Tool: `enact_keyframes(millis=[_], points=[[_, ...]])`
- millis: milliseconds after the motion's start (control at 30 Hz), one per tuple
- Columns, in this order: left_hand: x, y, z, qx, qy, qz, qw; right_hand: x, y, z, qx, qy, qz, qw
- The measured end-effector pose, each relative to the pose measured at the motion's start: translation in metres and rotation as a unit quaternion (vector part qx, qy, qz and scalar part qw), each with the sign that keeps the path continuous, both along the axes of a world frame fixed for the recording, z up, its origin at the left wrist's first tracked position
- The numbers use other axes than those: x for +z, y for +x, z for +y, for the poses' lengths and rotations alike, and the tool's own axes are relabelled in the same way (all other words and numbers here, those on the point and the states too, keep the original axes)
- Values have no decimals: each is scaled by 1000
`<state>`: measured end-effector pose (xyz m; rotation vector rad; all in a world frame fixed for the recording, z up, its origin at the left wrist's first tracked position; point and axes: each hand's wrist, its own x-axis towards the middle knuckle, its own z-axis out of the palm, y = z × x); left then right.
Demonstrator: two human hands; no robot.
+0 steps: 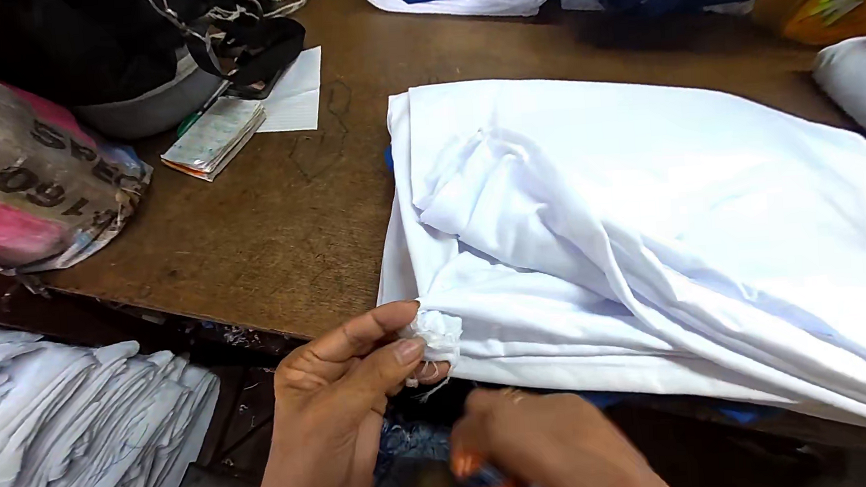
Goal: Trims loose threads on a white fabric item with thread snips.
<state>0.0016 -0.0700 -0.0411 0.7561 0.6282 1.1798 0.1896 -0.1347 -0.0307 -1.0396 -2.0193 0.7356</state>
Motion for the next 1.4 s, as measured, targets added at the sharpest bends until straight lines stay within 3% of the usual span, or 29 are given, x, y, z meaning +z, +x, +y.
enact_keyframes(millis=[100,200,367,633,867,933,1033,1100,1267,1400], points=[[1,2,-1,-11,-42,-18,999,-5,12,-3,-209,88,-68,971],[3,4,-1,-18,-69,-39,997,-13,16,6,-292,176,-120,932],[7,7,-5,-12,-86,-54,995,-16,10,15,-284,218,-119,926],[9,8,-4,16,-33,2,999,-14,6,17,-292,242,-145,914],[11,12,-8,11,-72,6,997,-20,1,18,-325,280,-179,886],[10,13,-9,14,-71,14,997,-20,2,21,-313,271,-157,897],[8,8,-6,7,-21,37,999,-15,13,20,-280,197,-33,939],[7,6,-2,18,11,60,998,-9,20,16,-278,162,19,947],[3,10,-1,53,15,76,996,-13,26,3,-311,212,-148,914],[1,10,0,32,-11,43,998,-27,24,-4,-318,231,-194,899]])
